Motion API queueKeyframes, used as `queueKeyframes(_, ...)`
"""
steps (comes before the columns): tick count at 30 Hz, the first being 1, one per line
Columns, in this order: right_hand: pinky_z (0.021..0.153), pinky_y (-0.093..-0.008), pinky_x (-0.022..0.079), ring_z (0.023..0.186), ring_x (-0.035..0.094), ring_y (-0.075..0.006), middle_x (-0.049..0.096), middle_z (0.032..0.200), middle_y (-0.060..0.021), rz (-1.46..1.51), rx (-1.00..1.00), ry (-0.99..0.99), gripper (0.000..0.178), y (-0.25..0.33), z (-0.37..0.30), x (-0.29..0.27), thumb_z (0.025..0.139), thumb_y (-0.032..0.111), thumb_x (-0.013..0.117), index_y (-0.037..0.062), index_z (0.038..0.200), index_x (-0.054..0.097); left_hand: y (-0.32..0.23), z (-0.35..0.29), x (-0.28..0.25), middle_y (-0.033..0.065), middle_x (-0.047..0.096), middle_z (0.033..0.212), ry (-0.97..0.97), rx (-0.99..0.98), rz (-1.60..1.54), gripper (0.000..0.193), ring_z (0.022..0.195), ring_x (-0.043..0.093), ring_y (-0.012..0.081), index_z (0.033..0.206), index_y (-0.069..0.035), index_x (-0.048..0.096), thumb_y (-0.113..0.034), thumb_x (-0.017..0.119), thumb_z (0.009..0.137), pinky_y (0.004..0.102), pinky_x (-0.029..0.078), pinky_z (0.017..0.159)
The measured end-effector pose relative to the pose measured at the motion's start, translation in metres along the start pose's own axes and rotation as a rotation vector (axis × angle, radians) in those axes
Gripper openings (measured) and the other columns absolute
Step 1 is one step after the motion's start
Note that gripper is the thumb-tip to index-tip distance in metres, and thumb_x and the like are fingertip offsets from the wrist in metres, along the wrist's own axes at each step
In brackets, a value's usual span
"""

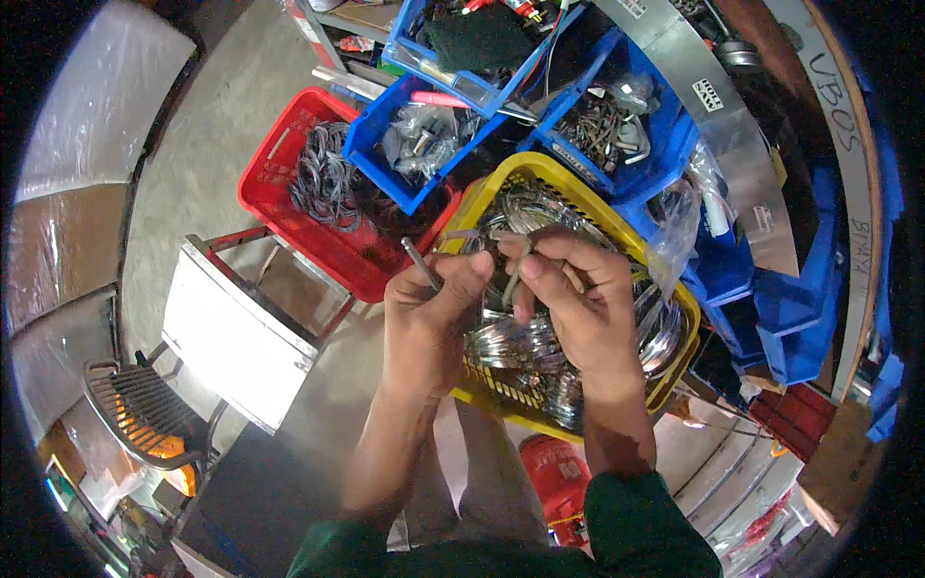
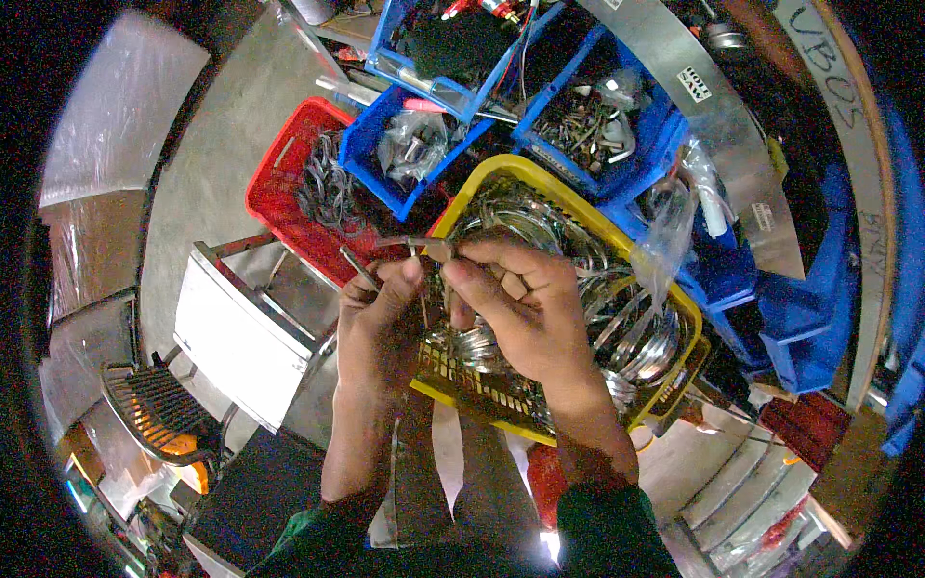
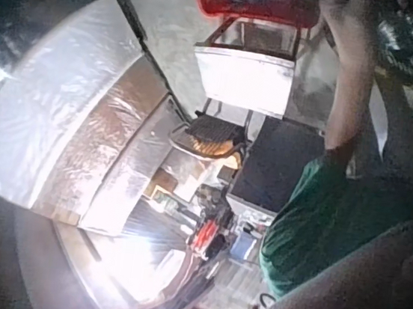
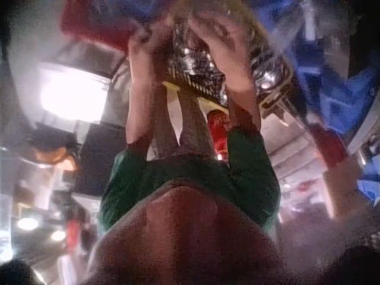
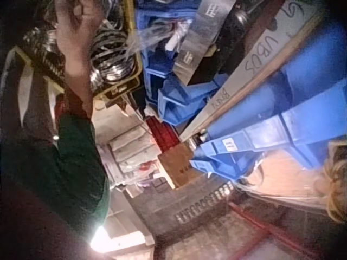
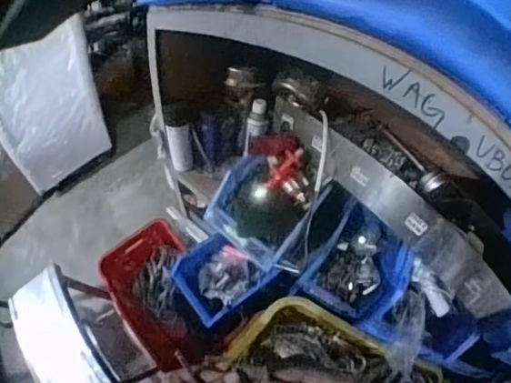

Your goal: The person assembles a stainless steel frame by hand, retrieving small fasteners from bins and attaching them to the frame. They repeatedly walk between the frame and a parts shelf, selecting fasteners and tightening them into place.

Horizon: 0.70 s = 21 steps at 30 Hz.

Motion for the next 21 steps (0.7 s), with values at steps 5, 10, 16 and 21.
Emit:
queueKeyframes(5,0.055,-0.0237,0.049,0.061,0.061,-0.0096,0.067,0.080,-0.0052,-0.112,0.120,0.018,0.017,-0.002,0.002,0.001,0.091,0.006,0.066,-0.0038,0.105,0.063,0.008,-0.003,-0.006,0.0103,0.068,0.081,0.027,-0.151,-0.153,0.016,0.069,0.064,0.0180,0.096,0.003,0.069,-0.011,0.062,0.093,0.0297,0.051,0.066)
queueKeyframes(10,0.053,-0.0234,0.050,0.060,0.063,-0.0096,0.067,0.078,-0.0061,-0.105,0.101,0.043,0.018,-0.004,0.003,0.007,0.089,0.005,0.068,-0.0022,0.105,0.062,0.017,0.000,-0.017,0.0069,0.069,0.088,0.016,-0.194,-0.184,0.013,0.073,0.064,0.0162,0.097,-0.004,0.071,-0.014,0.064,0.093,0.0304,0.051,0.065)
queueKeyframes(16,0.053,-0.0244,0.052,0.059,0.064,-0.0120,0.067,0.077,-0.0074,-0.133,0.084,-0.010,0.018,-0.011,-0.001,0.010,0.088,0.002,0.068,-0.0033,0.104,0.062,0.026,0.003,-0.020,0.0048,0.069,0.092,0.102,-0.205,-0.296,0.016,0.081,0.061,0.0136,0.100,-0.004,0.071,-0.016,0.063,0.094,0.0293,0.048,0.069)
queueKeyframes(21,0.053,-0.0247,0.053,0.059,0.064,-0.0126,0.067,0.076,-0.0076,-0.101,0.105,-0.060,0.016,-0.014,-0.005,0.011,0.089,0.002,0.068,-0.0038,0.102,0.063,0.033,0.001,-0.027,0.0026,0.068,0.089,0.078,-0.200,-0.292,0.015,0.079,0.059,0.0117,0.100,-0.004,0.070,-0.015,0.062,0.094,0.0278,0.046,0.067)
Point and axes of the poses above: each hand's wrist, its own z-axis towards the middle knuckle, its own x-axis out of the palm, y = z × x, the point moved 6 cm from there along z, towards the middle knuckle
